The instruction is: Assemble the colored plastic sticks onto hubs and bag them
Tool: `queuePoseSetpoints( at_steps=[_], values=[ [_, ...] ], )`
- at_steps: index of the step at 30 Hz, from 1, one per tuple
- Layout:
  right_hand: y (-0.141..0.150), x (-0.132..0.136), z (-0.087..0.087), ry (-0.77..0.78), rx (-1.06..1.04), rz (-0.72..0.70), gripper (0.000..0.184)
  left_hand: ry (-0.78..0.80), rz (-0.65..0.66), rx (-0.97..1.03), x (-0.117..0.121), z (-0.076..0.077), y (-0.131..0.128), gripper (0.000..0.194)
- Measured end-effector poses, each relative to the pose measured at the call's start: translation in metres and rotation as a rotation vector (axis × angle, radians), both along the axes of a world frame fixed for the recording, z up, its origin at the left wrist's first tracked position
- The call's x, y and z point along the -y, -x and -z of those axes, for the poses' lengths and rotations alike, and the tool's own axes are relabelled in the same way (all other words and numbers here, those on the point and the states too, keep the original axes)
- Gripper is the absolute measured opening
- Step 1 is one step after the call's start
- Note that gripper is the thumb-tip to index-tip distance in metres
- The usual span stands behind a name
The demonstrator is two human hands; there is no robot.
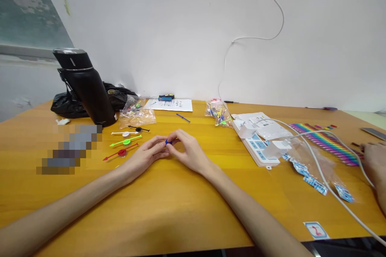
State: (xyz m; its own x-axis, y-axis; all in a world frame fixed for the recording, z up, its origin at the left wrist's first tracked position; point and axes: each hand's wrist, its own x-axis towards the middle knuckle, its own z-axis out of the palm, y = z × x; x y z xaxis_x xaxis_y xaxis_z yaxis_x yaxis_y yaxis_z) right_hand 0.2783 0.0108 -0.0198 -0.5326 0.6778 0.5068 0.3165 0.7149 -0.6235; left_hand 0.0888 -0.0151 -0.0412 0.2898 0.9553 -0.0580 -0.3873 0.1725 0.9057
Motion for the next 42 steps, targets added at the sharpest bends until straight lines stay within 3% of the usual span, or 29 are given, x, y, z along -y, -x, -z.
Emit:
queuePoseSetpoints(
  at_steps=[4,8,11,18,34,39,42],
  values=[
    [-0.004,-0.015,0.008,-0.079,-0.016,0.185,0.024,0.041,-0.026,0.009,-0.001,-0.001,-0.001,0.026],
    [-0.004,-0.042,0.022,-0.205,0.166,0.394,0.038,0.029,-0.003,0.015,-0.002,0.0,0.0,0.025],
    [-0.001,-0.061,0.032,-0.229,0.342,0.372,0.051,0.027,0.011,0.028,-0.004,0.004,0.001,0.025],
    [0.003,-0.074,0.04,-0.137,0.502,0.329,0.046,0.038,0.024,0.035,-0.003,0.004,0.0,0.03],
    [0.001,-0.073,0.041,-0.143,0.47,0.32,0.043,-0.002,0.069,0.033,-0.004,0.005,0.001,0.026],
    [-0.003,-0.077,0.041,-0.28,0.451,0.503,0.042,-0.008,0.086,0.021,-0.003,0.003,0.001,0.026],
    [-0.006,-0.081,0.043,-0.207,0.492,0.595,0.043,-0.019,0.094,0.017,-0.004,0.004,0.001,0.026]
  ],
)
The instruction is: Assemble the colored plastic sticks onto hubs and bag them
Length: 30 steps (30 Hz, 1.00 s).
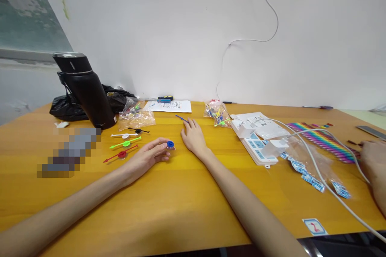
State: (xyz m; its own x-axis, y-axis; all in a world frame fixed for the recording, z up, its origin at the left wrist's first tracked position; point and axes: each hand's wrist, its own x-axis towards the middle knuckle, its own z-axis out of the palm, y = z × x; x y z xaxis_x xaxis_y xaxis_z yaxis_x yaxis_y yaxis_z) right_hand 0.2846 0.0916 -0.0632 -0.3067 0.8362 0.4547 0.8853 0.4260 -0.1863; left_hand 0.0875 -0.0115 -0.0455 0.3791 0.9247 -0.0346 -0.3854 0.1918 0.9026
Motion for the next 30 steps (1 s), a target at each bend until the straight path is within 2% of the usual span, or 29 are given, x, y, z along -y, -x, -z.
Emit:
queuePoseSetpoints(
  at_steps=[2,7,13,18,24,30],
  values=[
    [-0.001,-0.001,0.001,0.037,0.003,0.002,0.041,-0.009,0.008,-0.004,0.0,0.0,0.0,0.026],
    [-0.001,0.001,-0.004,0.013,-0.033,-0.025,0.033,-0.015,0.006,-0.017,0.001,-0.001,0.001,0.026],
    [-0.003,-0.001,-0.008,0.033,-0.208,-0.064,0.022,0.001,-0.005,-0.004,0.002,-0.002,0.001,0.027],
    [-0.009,0.009,-0.009,0.226,-0.62,-0.171,0.026,0.052,-0.068,0.036,0.001,-0.003,0.001,0.028],
    [-0.011,0.04,-0.012,0.354,-0.64,-0.255,0.02,0.091,-0.094,0.053,0.0,-0.004,0.002,0.027],
    [-0.006,0.045,-0.014,0.496,-0.824,-0.348,0.025,0.016,-0.062,-0.031,-0.001,-0.006,0.004,0.028]
  ],
)
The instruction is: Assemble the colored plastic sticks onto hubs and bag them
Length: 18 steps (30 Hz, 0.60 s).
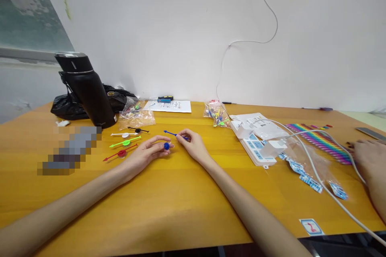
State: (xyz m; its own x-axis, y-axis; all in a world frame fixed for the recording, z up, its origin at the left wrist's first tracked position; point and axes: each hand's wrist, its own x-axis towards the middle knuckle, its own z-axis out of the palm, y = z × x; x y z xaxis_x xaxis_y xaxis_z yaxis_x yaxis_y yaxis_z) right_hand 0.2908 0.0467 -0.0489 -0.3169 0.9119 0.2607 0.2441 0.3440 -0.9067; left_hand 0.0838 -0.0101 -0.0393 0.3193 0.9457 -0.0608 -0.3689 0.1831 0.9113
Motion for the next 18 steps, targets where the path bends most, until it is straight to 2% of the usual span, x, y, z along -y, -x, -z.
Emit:
queuePoseSetpoints(
  at_steps=[3,7,15,18],
  values=[
    [0.001,0.002,0.0,0.085,-0.12,-0.084,0.028,0.003,-0.003,-0.034,-0.001,-0.001,0.0,0.031],
    [0.005,0.011,-0.002,0.135,-0.173,-0.148,0.029,-0.002,0.01,-0.054,-0.001,0.0,0.001,0.036],
    [0.011,0.021,-0.01,0.135,-0.17,-0.097,0.016,-0.021,0.032,-0.038,-0.002,0.005,0.002,0.039],
    [0.011,0.024,-0.015,0.096,-0.149,-0.108,0.018,-0.022,-0.023,-0.057,-0.002,0.005,0.003,0.041]
  ],
)
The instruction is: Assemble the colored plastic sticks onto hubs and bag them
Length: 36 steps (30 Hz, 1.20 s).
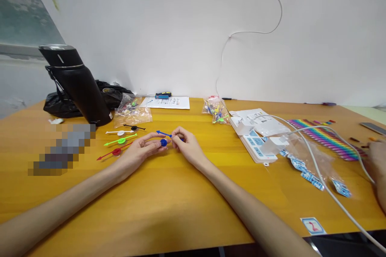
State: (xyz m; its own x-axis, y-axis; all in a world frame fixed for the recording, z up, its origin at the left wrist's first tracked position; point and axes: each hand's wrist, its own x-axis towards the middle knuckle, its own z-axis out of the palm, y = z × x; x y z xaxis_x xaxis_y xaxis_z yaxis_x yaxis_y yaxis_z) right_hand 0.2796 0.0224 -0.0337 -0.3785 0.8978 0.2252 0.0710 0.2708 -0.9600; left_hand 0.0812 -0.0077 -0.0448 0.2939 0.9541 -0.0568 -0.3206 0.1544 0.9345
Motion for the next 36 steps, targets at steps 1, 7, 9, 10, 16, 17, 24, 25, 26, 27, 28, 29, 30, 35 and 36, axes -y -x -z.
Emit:
queuePoseSetpoints(
  at_steps=[1,7,9,10,16,17,24,25,26,27,28,29,30,35,36],
  values=[
    [0.0,0.002,-0.002,-0.02,0.02,-0.006,0.02,-0.011,-0.027,-0.02,0.0,-0.001,0.0,0.04],
    [0.003,0.013,-0.009,-0.19,0.201,-0.052,0.023,-0.11,-0.114,-0.177,0.003,-0.01,0.002,0.036],
    [0.004,0.015,-0.009,-0.254,0.254,-0.026,0.022,-0.122,-0.126,-0.192,0.003,-0.011,0.002,0.034],
    [0.004,0.016,-0.008,-0.282,0.281,-0.008,0.021,-0.129,-0.129,-0.194,0.003,-0.011,0.001,0.034],
    [0.002,0.015,-0.005,-0.381,0.392,0.075,0.019,-0.151,-0.103,-0.169,-0.001,-0.005,0.002,0.035],
    [0.001,0.015,-0.004,-0.387,0.407,0.085,0.019,-0.151,-0.091,-0.165,-0.001,-0.004,0.002,0.036],
    [0.0,0.012,-0.004,-0.368,0.548,0.146,0.022,-0.113,-0.066,-0.169,-0.001,-0.004,0.002,0.04],
    [0.0,0.011,-0.004,-0.365,0.554,0.136,0.024,-0.108,-0.064,-0.166,-0.001,-0.004,0.002,0.04],
    [0.0,0.011,-0.003,-0.366,0.557,0.113,0.025,-0.108,-0.059,-0.164,-0.001,-0.004,0.002,0.04],
    [-0.001,0.01,-0.003,-0.372,0.559,0.076,0.024,-0.113,-0.053,-0.163,-0.001,-0.004,0.002,0.039],
    [-0.001,0.01,-0.002,-0.384,0.559,0.037,0.023,-0.122,-0.047,-0.164,-0.001,-0.004,0.002,0.038],
    [-0.001,0.009,0.0,-0.395,0.561,0.003,0.021,-0.132,-0.042,-0.167,-0.001,-0.004,0.002,0.038],
    [-0.001,0.009,0.001,-0.402,0.561,-0.021,0.02,-0.14,-0.038,-0.172,-0.001,-0.004,0.001,0.037],
    [0.0,0.008,0.003,-0.319,0.485,-0.056,0.015,-0.139,-0.018,-0.199,0.001,-0.008,0.0,0.032],
    [0.001,0.008,0.003,-0.29,0.46,-0.065,0.015,-0.143,-0.014,-0.204,0.001,-0.008,0.0,0.03]
  ],
)
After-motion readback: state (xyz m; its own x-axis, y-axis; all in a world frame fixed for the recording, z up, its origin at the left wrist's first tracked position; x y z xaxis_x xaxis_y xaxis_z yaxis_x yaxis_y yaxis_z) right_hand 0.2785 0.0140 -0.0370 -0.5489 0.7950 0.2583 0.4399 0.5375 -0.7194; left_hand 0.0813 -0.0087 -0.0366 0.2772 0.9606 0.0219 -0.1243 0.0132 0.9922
